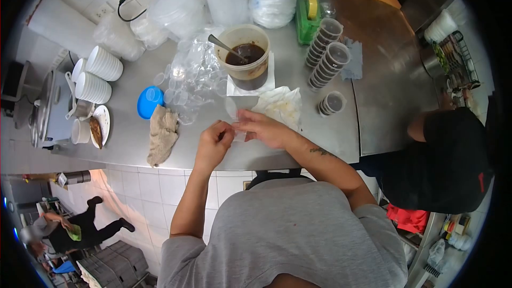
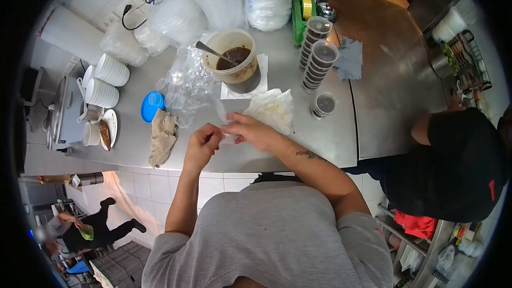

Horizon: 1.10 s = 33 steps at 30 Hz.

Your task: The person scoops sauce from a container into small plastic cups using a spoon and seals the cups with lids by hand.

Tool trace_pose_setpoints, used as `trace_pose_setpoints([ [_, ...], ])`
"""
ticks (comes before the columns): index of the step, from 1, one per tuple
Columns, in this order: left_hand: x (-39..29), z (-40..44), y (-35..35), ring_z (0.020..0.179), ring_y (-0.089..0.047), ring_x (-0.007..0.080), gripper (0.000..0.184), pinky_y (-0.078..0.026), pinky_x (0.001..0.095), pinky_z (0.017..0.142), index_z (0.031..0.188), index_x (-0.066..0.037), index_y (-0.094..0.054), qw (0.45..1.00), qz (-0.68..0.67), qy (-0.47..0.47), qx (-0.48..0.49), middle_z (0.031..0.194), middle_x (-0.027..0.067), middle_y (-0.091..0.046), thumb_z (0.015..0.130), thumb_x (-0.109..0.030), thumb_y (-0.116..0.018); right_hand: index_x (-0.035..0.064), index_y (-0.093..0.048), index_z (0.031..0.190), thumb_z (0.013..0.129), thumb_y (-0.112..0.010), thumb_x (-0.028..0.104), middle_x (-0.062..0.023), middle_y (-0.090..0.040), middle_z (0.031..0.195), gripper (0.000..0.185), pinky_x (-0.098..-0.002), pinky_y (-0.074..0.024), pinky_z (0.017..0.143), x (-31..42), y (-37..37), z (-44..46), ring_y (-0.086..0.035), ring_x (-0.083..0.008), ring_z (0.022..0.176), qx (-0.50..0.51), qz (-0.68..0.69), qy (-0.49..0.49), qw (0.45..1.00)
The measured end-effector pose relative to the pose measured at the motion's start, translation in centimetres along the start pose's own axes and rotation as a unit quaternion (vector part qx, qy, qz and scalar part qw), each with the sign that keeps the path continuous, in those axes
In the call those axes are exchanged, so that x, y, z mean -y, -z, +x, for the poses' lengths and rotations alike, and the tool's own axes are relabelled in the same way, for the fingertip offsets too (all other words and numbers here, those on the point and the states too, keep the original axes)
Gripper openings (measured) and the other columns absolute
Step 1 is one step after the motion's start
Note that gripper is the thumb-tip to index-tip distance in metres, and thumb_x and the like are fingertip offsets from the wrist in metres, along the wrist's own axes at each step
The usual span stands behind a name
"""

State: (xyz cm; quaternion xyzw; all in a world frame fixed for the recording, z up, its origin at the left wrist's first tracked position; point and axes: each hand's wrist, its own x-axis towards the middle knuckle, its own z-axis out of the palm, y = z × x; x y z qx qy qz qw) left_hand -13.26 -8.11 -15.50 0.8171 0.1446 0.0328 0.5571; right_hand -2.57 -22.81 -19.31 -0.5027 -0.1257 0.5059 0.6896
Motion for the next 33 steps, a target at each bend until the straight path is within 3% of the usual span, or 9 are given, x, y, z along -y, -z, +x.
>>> trace_pose_setpoints([
  [4, 0.1, 0.5, -0.8, 0.057, -0.047, 0.0090, 0.006, -0.037, 0.0245, 0.050, 0.079, 0.003, -0.060, 0.995, 0.040, -0.085, -0.037, 0.071, 0.0025, -0.052, 0.083, 0.001, -0.055, -0.0004, -0.030, 0.138, 0.088, -0.064, 0.027, -0.0131, -0.056, 0.103, 0.066, -0.0300, -0.0499, 0.070, 0.0, -0.6, -0.6, -0.062, -0.0197, 0.085, 0.029, 0.063, -0.009, 0.998],
  [11, -0.6, 0.2, -1.8, 0.056, -0.044, 0.0107, 0.005, -0.035, 0.0251, 0.050, 0.078, 0.003, -0.059, 0.981, 0.101, -0.151, -0.069, 0.070, 0.0056, -0.052, 0.082, 0.003, -0.056, -0.0001, -0.026, 0.139, 0.091, -0.059, 0.023, -0.0126, -0.056, 0.102, 0.063, -0.0293, -0.0500, 0.068, 0.2, 0.5, -0.7, -0.059, -0.0165, 0.077, 0.026, -0.062, 0.027, 0.997],
  [14, -0.6, 0.2, -1.7, 0.056, -0.043, 0.0090, 0.006, -0.034, 0.0246, 0.050, 0.075, 0.002, -0.058, 0.996, 0.005, -0.073, -0.050, 0.067, 0.0040, -0.050, 0.082, 0.002, -0.057, 0.0015, -0.027, 0.139, 0.091, -0.058, 0.023, -0.0110, -0.055, 0.100, 0.062, -0.0276, -0.0489, 0.066, 0.8, -0.1, -1.3, -0.058, -0.0150, 0.074, 0.014, -0.066, 0.036, 0.997],
  [17, -0.5, 0.0, -2.1, 0.056, -0.041, 0.0063, 0.009, -0.032, 0.0241, 0.049, 0.073, 0.000, -0.057, 0.979, 0.104, -0.157, -0.081, 0.064, 0.0007, -0.049, 0.082, 0.000, -0.059, 0.0037, -0.028, 0.139, 0.091, -0.058, 0.025, -0.0097, -0.054, 0.098, 0.061, -0.0258, -0.0477, 0.065, -0.1, 0.8, -0.8, -0.057, -0.0145, 0.072, 0.041, -0.070, 0.041, 0.996],
  [20, 0.2, -0.3, -3.3, 0.056, -0.049, 0.0176, 0.007, -0.038, 0.0289, 0.050, 0.072, 0.002, -0.054, 0.996, 0.038, -0.011, -0.075, 0.067, 0.0083, -0.050, 0.077, 0.005, -0.057, 0.0053, -0.028, 0.139, 0.090, -0.058, 0.025, -0.0082, -0.053, 0.096, 0.060, -0.0252, -0.0472, 0.064, -0.1, 0.8, -1.2, -0.056, -0.0138, 0.070, 0.050, -0.097, 0.005, 0.994],
  [25, -0.9, -0.4, -2.2, 0.056, -0.050, 0.0231, 0.008, -0.041, 0.0324, 0.051, 0.072, 0.000, -0.052, 0.967, 0.132, -0.157, -0.150, 0.067, 0.0106, -0.049, 0.076, 0.006, -0.057, 0.0056, -0.029, 0.138, 0.087, -0.056, 0.024, -0.0081, -0.054, 0.096, 0.061, -0.0267, -0.0472, 0.067, 1.0, 1.2, -1.7, -0.057, -0.0150, 0.081, -0.046, -0.170, -0.031, 0.984],
  [27, -1.0, 0.4, -1.1, 0.058, -0.051, 0.0253, 0.010, -0.042, 0.0352, 0.053, 0.071, -0.001, -0.052, 0.951, 0.198, -0.189, -0.146, 0.069, 0.0116, -0.050, 0.077, 0.003, -0.059, 0.0054, -0.030, 0.138, 0.086, -0.056, 0.020, -0.0091, -0.056, 0.099, 0.060, -0.0286, -0.0465, 0.070, 0.2, 1.8, -1.3, -0.057, -0.0163, 0.088, -0.037, -0.107, 0.023, 0.993],
  [30, 2.4, 2.4, 0.7, 0.060, -0.052, 0.0280, 0.006, -0.043, 0.0371, 0.055, 0.083, 0.001, -0.058, 0.901, 0.371, -0.187, -0.128, 0.073, 0.0127, -0.052, 0.080, -0.003, -0.060, 0.0063, -0.031, 0.138, 0.085, -0.055, 0.016, -0.0100, -0.058, 0.104, 0.059, -0.0316, -0.0463, 0.076, 0.5, 2.3, -2.1, -0.056, -0.0181, 0.098, -0.021, 0.014, 0.054, 0.998],
  [33, 2.9, 5.3, 2.6, 0.063, -0.053, 0.0310, 0.026, -0.044, 0.0398, 0.059, 0.104, 0.003, -0.059, 0.878, 0.387, -0.167, -0.228, 0.079, 0.0152, -0.056, 0.084, -0.012, -0.063, 0.0086, -0.034, 0.137, 0.086, -0.054, 0.014, -0.0097, -0.059, 0.105, 0.055, -0.0339, -0.0474, 0.077, 0.7, 2.7, -3.1, -0.057, -0.0189, 0.098, -0.018, 0.124, 0.025, 0.992],
])
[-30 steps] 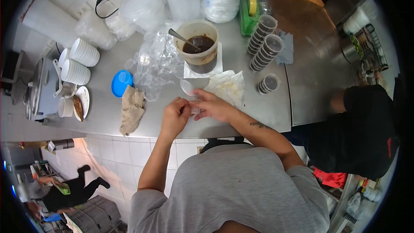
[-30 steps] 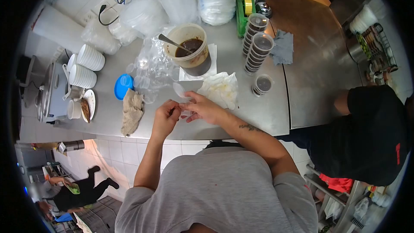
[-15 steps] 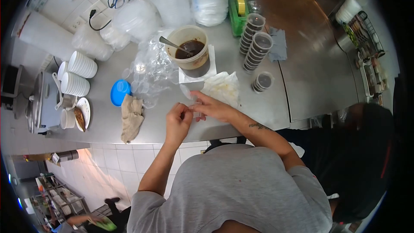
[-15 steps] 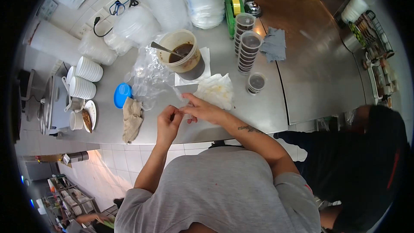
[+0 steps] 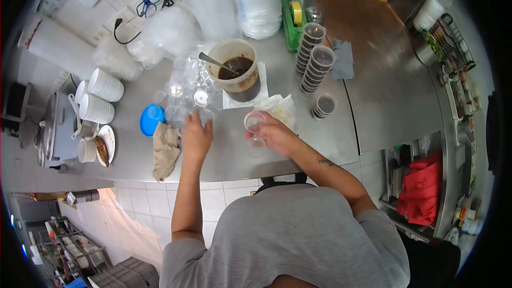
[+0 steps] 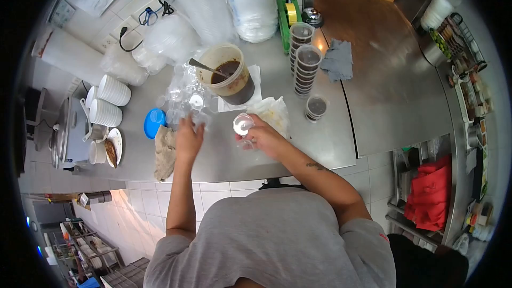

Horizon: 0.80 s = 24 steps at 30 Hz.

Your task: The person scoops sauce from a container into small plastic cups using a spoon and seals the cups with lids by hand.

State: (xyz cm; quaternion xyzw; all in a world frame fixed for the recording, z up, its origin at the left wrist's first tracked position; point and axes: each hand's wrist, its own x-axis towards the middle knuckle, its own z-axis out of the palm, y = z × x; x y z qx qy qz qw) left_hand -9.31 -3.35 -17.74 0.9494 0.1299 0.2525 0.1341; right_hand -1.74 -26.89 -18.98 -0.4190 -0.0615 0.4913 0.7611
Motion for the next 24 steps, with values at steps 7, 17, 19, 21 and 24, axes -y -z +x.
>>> trace_pose_setpoints([
  [7, -4.6, 14.1, 2.3, 0.075, -0.062, 0.0332, 0.040, -0.048, 0.0404, 0.066, 0.107, 0.004, -0.059, 0.993, -0.110, 0.026, -0.015, 0.084, 0.0196, -0.064, 0.082, -0.026, -0.067, 0.0073, -0.047, 0.112, 0.089, -0.051, 0.013, -0.0073, -0.059, 0.093, 0.024, -0.0324, -0.0507, 0.068, -1.4, -0.1, -1.1, -0.060, -0.0158, 0.086, -0.102, -0.021, -0.017, 0.994],
  [17, -10.3, 15.2, 4.3, 0.070, -0.060, 0.0293, 0.009, -0.047, 0.0344, 0.067, 0.088, 0.001, -0.064, 0.951, -0.205, -0.217, 0.077, 0.078, 0.0152, -0.061, 0.084, -0.007, -0.062, 0.0063, -0.048, 0.082, 0.082, -0.060, 0.008, -0.0016, -0.055, 0.080, 0.013, -0.0271, -0.0458, 0.063, 0.9, -0.2, -2.3, -0.054, -0.0107, 0.077, -0.176, -0.244, 0.137, 0.944],
  [19, -10.2, 15.8, 6.2, 0.072, -0.059, 0.0296, 0.007, -0.047, 0.0342, 0.066, 0.089, 0.001, -0.063, 0.938, -0.192, -0.275, 0.083, 0.079, 0.0143, -0.060, 0.084, -0.005, -0.061, 0.0049, -0.047, 0.079, 0.079, -0.061, 0.010, 0.0001, -0.051, 0.074, 0.015, -0.0258, -0.0430, 0.060, 0.4, 1.1, -2.3, -0.049, -0.0090, 0.069, -0.195, -0.336, 0.194, 0.901],
  [21, -9.7, 16.4, 7.0, 0.073, -0.059, 0.0296, 0.006, -0.046, 0.0343, 0.066, 0.088, 0.001, -0.062, 0.928, -0.161, -0.317, 0.114, 0.081, 0.0136, -0.058, 0.084, -0.004, -0.061, 0.0043, -0.047, 0.078, 0.081, -0.061, 0.011, -0.0002, -0.049, 0.072, 0.016, -0.0257, -0.0408, 0.060, 0.5, 1.2, -2.2, -0.048, -0.0091, 0.068, -0.194, -0.327, 0.197, 0.904],
  [24, -8.0, 17.1, 5.4, 0.072, -0.058, 0.0293, 0.006, -0.046, 0.0357, 0.065, 0.086, 0.001, -0.061, 0.904, -0.052, -0.410, 0.108, 0.081, 0.0123, -0.058, 0.084, -0.005, -0.061, 0.0039, -0.047, 0.077, 0.085, -0.061, 0.013, -0.0004, -0.049, 0.071, 0.018, -0.0254, -0.0396, 0.059, 1.6, 0.2, -2.6, -0.048, -0.0089, 0.067, -0.182, -0.287, 0.201, 0.919],
])
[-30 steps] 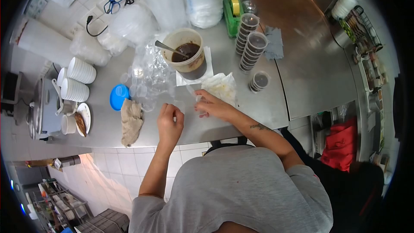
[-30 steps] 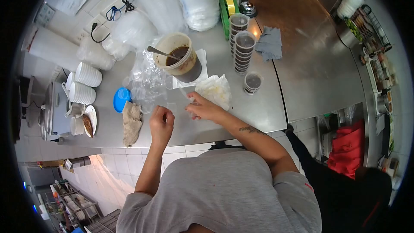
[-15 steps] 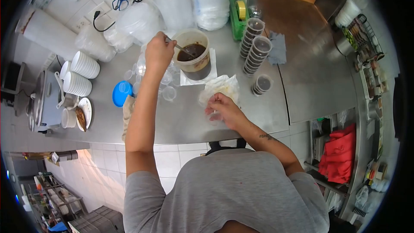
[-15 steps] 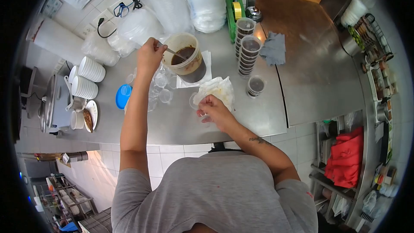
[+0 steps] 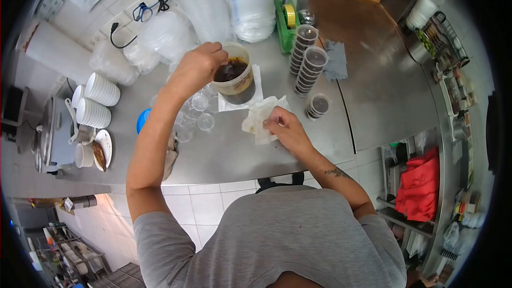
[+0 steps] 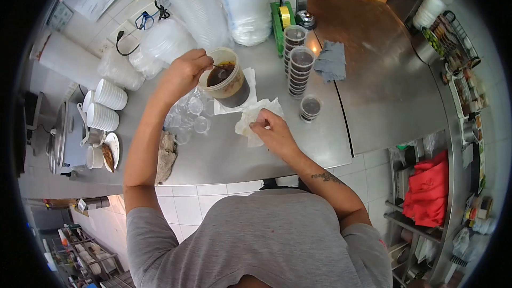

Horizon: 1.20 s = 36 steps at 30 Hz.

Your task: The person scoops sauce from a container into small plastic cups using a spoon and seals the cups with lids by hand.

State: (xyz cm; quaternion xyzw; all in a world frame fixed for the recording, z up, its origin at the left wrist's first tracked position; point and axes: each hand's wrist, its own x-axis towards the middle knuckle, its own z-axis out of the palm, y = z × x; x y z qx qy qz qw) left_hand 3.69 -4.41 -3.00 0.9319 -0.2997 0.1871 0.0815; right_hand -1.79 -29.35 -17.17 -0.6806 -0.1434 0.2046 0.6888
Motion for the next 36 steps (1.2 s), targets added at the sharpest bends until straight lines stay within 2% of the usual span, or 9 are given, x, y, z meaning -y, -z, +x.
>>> trace_pose_setpoints([
  [3, 0.9, -1.2, -0.9, 0.074, -0.058, 0.0326, 0.008, -0.045, 0.0409, 0.064, 0.082, -0.001, -0.060, 0.999, -0.038, 0.029, 0.025, 0.082, 0.0143, -0.058, 0.080, -0.007, -0.063, 0.0038, -0.049, 0.079, 0.090, -0.059, 0.015, -0.0011, -0.051, 0.073, 0.018, -0.0248, -0.0414, 0.060, 0.9, 0.2, 0.1, -0.050, -0.0090, 0.069, -0.025, 0.030, 0.017, 0.999],
  [7, 2.0, -2.1, -1.0, 0.057, -0.048, 0.0231, 0.017, -0.041, 0.0340, 0.058, 0.081, 0.001, -0.060, 0.962, -0.138, 0.229, -0.057, 0.064, 0.0125, -0.052, 0.088, -0.015, -0.060, 0.0036, -0.050, 0.084, 0.092, -0.056, 0.014, -0.0028, -0.056, 0.080, 0.015, -0.0246, -0.0456, 0.063, 3.0, 0.7, 0.4, -0.057, -0.0109, 0.074, -0.090, 0.087, 0.038, 0.991],
  [10, 3.5, -2.8, -1.1, 0.050, -0.041, 0.0106, 0.025, -0.033, 0.0298, 0.047, 0.075, 0.000, -0.059, 0.908, -0.150, 0.370, -0.125, 0.056, 0.0035, -0.044, 0.089, -0.020, -0.059, 0.0033, -0.050, 0.088, 0.094, -0.054, 0.014, -0.0038, -0.057, 0.083, 0.013, -0.0253, -0.0479, 0.065, 4.5, 1.0, 1.0, -0.060, -0.0132, 0.081, -0.115, 0.114, 0.064, 0.985],
  [13, 5.7, -4.4, -1.4, 0.045, -0.039, 0.0150, 0.026, -0.031, 0.0321, 0.044, 0.070, 0.000, -0.060, 0.791, -0.336, 0.488, -0.152, 0.053, 0.0048, -0.047, 0.086, -0.020, -0.062, 0.0020, -0.050, 0.087, 0.094, -0.053, 0.014, -0.0057, -0.059, 0.086, 0.014, -0.0262, -0.0474, 0.064, 6.0, 1.6, 2.5, -0.061, -0.0126, 0.085, -0.128, 0.074, 0.122, 0.981],
  [16, 5.5, -5.2, -0.7, 0.045, -0.032, 0.0068, 0.023, -0.023, 0.0255, 0.041, 0.070, -0.002, -0.058, 0.695, -0.443, 0.528, -0.207, 0.056, -0.0033, -0.042, 0.086, -0.017, -0.062, -0.0004, -0.049, 0.086, 0.093, -0.054, 0.014, -0.0089, -0.057, 0.086, 0.016, -0.0289, -0.0466, 0.063, 8.2, 2.0, 4.9, -0.061, -0.0148, 0.082, -0.154, 0.015, 0.174, 0.973],
  [22, 5.9, -6.0, 0.7, 0.043, -0.030, 0.0064, 0.020, -0.020, 0.0233, 0.039, 0.068, -0.004, -0.055, 0.654, -0.479, 0.529, -0.252, 0.055, -0.0026, -0.043, 0.085, -0.014, -0.062, -0.0031, -0.048, 0.088, 0.090, -0.055, 0.014, -0.0171, -0.054, 0.083, 0.018, -0.0367, -0.0463, 0.065, 12.7, 0.6, 9.9, -0.059, -0.0302, 0.078, -0.157, -0.152, 0.322, 0.921],
  [28, 6.8, -5.9, 3.6, 0.042, -0.031, 0.0063, 0.022, -0.022, 0.0237, 0.039, 0.068, -0.004, -0.055, 0.658, -0.462, 0.519, -0.289, 0.055, -0.0031, -0.043, 0.086, -0.015, -0.061, -0.0029, -0.049, 0.089, 0.089, -0.054, 0.012, -0.0216, -0.054, 0.088, 0.016, -0.0434, -0.0443, 0.070, 12.0, -2.2, 12.9, -0.056, -0.0376, 0.080, -0.116, -0.222, 0.381, 0.890],
  [31, 5.8, -4.6, 5.2, 0.042, -0.032, 0.0062, 0.022, -0.023, 0.0239, 0.039, 0.068, -0.004, -0.056, 0.697, -0.428, 0.483, -0.312, 0.055, -0.0030, -0.044, 0.086, -0.016, -0.060, -0.0022, -0.043, 0.082, 0.091, -0.055, 0.013, -0.0130, -0.052, 0.078, 0.022, -0.0375, -0.0411, 0.059, 10.8, -3.2, 14.1, -0.050, -0.0219, 0.064, -0.180, -0.206, 0.357, 0.893],
  [36, -0.6, -1.1, 6.3, 0.052, -0.047, 0.0137, 0.015, -0.036, 0.0276, 0.048, 0.080, 0.000, -0.060, 0.894, -0.169, 0.289, -0.299, 0.061, 0.0034, -0.051, 0.089, -0.012, -0.058, -0.0002, -0.046, 0.080, 0.092, -0.053, 0.011, -0.0086, -0.054, 0.079, 0.019, -0.0322, -0.0497, 0.060, 9.8, -3.3, 14.9, -0.056, -0.0155, 0.073, -0.198, -0.062, 0.198, 0.958],
])
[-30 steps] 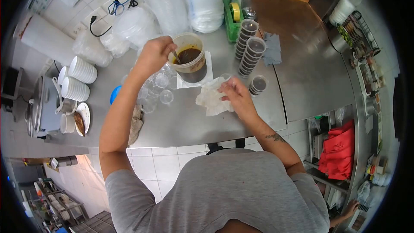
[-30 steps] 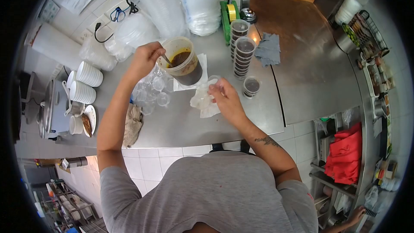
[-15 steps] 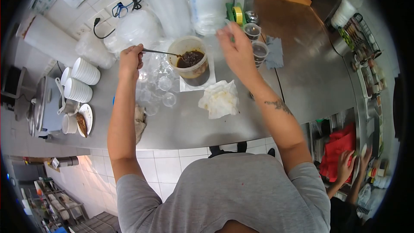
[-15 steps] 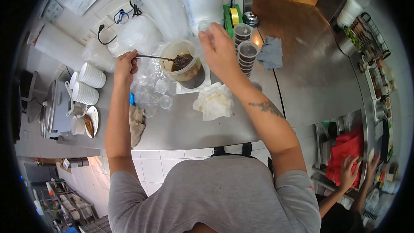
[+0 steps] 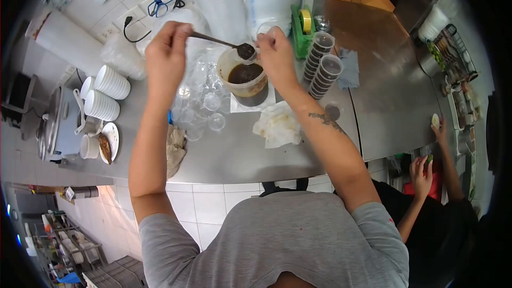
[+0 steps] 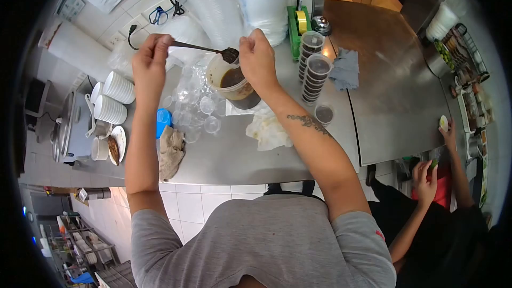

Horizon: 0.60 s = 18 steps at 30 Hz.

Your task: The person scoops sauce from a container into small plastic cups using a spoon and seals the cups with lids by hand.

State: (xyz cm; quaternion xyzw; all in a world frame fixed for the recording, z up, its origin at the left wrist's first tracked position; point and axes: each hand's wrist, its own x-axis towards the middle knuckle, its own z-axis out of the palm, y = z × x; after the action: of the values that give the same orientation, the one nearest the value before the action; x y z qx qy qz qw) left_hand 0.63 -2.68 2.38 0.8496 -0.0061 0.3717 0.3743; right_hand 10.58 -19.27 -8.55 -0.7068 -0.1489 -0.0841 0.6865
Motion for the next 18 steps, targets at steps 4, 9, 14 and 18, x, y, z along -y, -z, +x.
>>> trace_pose_setpoints([
  [4, -3.6, -1.5, -0.4, 0.060, -0.051, 0.0183, 0.007, -0.041, 0.0288, 0.055, 0.087, 0.000, -0.061, 0.966, 0.086, -0.238, 0.056, 0.069, 0.0086, -0.054, 0.087, -0.007, -0.061, 0.0026, -0.047, 0.080, 0.092, -0.053, 0.011, -0.0085, -0.056, 0.084, 0.015, -0.0306, -0.0558, 0.064, 0.9, 1.1, -0.5, -0.058, -0.0155, 0.082, -0.002, 0.192, -0.106, 0.976],
  [9, -3.8, -2.2, -0.2, 0.059, -0.050, 0.0182, 0.004, -0.040, 0.0275, 0.055, 0.087, 0.000, -0.062, 0.954, 0.117, -0.271, 0.046, 0.071, 0.0087, -0.054, 0.085, -0.003, -0.063, 0.0030, -0.047, 0.081, 0.092, -0.053, 0.011, -0.0089, -0.056, 0.087, 0.015, -0.0305, -0.0549, 0.063, 1.1, 1.2, -0.4, -0.059, -0.0155, 0.084, 0.000, 0.194, -0.099, 0.976],
  [14, -3.0, -2.7, -0.5, 0.057, -0.048, 0.0185, 0.002, -0.039, 0.0279, 0.053, 0.085, 0.001, -0.062, 0.965, 0.093, -0.245, 0.015, 0.069, 0.0089, -0.053, 0.084, -0.001, -0.063, -0.0005, -0.045, 0.077, 0.091, -0.053, 0.012, -0.0100, -0.058, 0.072, 0.020, -0.0291, -0.0497, 0.054, 0.6, 0.3, -0.7, -0.055, -0.0141, 0.058, -0.038, 0.178, -0.036, 0.983],
  [18, -3.0, -2.8, -0.2, 0.057, -0.047, 0.0137, 0.003, -0.039, 0.0244, 0.054, 0.088, 0.001, -0.062, 0.973, 0.083, -0.216, -0.008, 0.070, 0.0071, -0.053, 0.087, -0.002, -0.062, -0.0005, -0.045, 0.076, 0.091, -0.054, 0.012, -0.0100, -0.057, 0.070, 0.021, -0.0309, -0.0477, 0.056, 0.0, 0.0, -0.6, -0.056, -0.0152, 0.059, -0.038, 0.148, -0.017, 0.988],
])
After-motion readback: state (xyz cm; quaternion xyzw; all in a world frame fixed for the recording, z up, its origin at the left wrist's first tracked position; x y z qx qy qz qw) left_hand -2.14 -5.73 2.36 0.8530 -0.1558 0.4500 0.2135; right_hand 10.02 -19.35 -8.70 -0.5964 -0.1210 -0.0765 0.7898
